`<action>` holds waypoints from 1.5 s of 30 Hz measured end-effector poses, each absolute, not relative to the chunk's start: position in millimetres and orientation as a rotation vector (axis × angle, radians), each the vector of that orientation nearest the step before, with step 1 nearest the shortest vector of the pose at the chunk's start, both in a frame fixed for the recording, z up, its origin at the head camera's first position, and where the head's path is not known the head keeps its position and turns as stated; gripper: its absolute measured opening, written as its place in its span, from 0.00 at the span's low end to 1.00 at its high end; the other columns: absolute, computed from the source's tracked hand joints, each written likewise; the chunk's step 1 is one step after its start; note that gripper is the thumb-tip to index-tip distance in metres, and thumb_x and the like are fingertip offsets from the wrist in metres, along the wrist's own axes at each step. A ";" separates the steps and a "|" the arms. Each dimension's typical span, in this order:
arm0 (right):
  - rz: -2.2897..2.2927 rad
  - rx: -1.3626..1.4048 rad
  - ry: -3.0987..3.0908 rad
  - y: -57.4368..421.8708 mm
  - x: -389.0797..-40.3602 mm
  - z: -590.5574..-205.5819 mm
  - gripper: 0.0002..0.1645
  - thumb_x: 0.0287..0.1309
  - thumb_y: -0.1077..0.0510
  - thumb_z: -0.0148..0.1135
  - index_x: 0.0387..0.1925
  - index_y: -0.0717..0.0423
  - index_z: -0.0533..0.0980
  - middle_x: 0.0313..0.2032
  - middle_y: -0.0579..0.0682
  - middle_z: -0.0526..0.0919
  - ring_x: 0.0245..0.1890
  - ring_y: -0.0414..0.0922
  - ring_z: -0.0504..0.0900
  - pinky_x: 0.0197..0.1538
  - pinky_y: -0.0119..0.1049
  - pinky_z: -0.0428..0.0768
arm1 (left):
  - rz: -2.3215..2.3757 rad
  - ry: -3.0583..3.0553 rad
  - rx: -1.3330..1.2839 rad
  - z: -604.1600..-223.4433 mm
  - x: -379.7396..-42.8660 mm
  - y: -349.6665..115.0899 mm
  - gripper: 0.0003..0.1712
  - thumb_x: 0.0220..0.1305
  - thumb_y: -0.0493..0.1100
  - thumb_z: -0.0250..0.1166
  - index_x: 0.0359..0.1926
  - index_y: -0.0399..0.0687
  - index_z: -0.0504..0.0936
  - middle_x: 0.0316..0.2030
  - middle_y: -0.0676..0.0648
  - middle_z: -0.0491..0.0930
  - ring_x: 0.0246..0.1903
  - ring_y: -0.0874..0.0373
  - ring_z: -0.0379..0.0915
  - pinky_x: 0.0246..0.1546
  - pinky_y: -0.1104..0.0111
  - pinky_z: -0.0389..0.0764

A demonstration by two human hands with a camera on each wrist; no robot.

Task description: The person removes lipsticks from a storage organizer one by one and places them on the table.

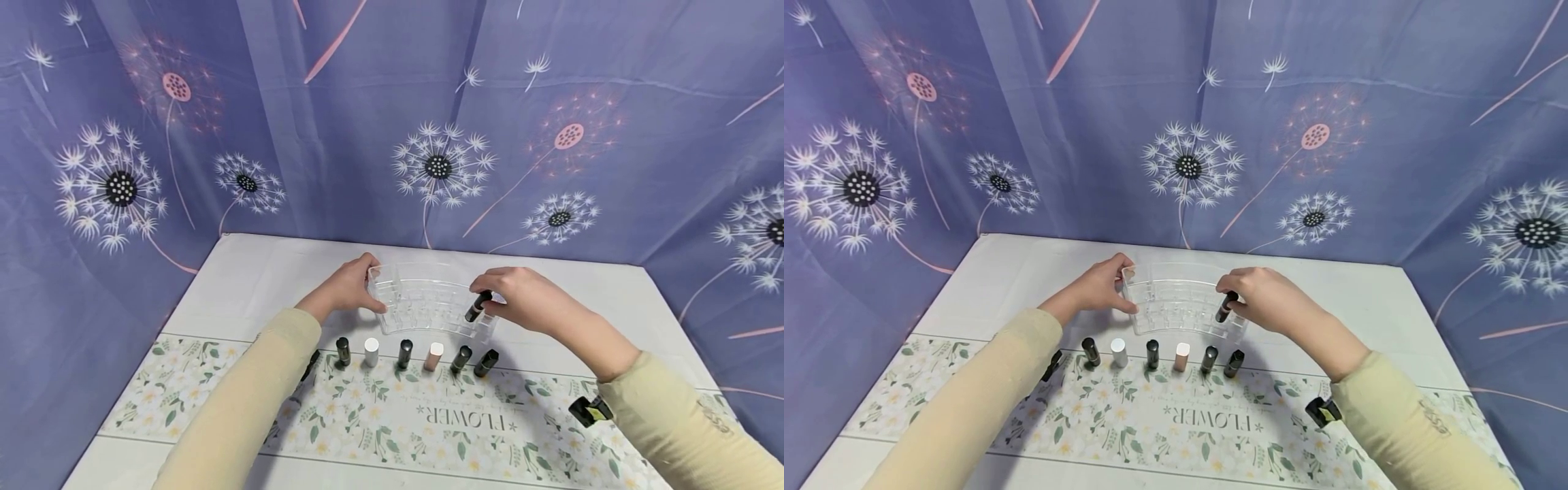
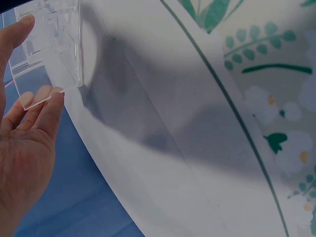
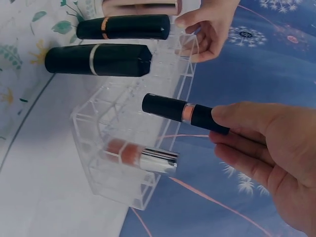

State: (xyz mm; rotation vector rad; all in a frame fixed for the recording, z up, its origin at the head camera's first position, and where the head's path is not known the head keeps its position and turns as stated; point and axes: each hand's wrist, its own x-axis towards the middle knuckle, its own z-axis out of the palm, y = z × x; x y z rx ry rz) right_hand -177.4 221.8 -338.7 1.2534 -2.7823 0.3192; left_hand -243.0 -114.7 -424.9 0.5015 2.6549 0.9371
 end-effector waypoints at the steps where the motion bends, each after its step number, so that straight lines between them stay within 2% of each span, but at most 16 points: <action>1: 0.317 1.252 -2.782 222.5 -176.8 -337.3 0.17 0.57 0.71 0.75 0.49 0.61 0.86 0.47 0.54 0.90 0.42 0.51 0.90 0.46 0.47 0.88 | 0.941 2.654 0.503 -424.7 -242.7 -114.7 0.50 0.50 0.48 0.87 0.68 0.41 0.69 0.48 0.42 0.78 0.44 0.51 0.72 0.50 0.58 0.75; 19: 0.271 1.250 -2.765 237.1 -155.7 -323.1 0.17 0.56 0.71 0.77 0.47 0.58 0.87 0.45 0.52 0.91 0.42 0.51 0.90 0.46 0.47 0.89 | 0.903 2.663 0.494 -422.6 -242.2 -113.0 0.50 0.50 0.49 0.87 0.67 0.43 0.69 0.49 0.40 0.78 0.44 0.50 0.71 0.49 0.58 0.75; 29: 0.261 1.249 -2.765 251.3 -145.1 -325.0 0.19 0.53 0.71 0.78 0.47 0.54 0.87 0.44 0.49 0.90 0.40 0.48 0.90 0.43 0.45 0.89 | 0.898 2.663 0.490 -423.1 -241.5 -112.3 0.48 0.51 0.48 0.87 0.67 0.43 0.69 0.51 0.39 0.78 0.46 0.49 0.71 0.50 0.57 0.75; 45: 0.258 1.244 -2.748 265.9 -127.8 -338.5 0.20 0.51 0.70 0.80 0.46 0.55 0.87 0.43 0.48 0.90 0.39 0.46 0.90 0.43 0.43 0.89 | 0.900 2.660 0.490 -423.1 -240.8 -112.0 0.50 0.51 0.48 0.87 0.68 0.41 0.68 0.49 0.39 0.78 0.44 0.50 0.71 0.49 0.58 0.74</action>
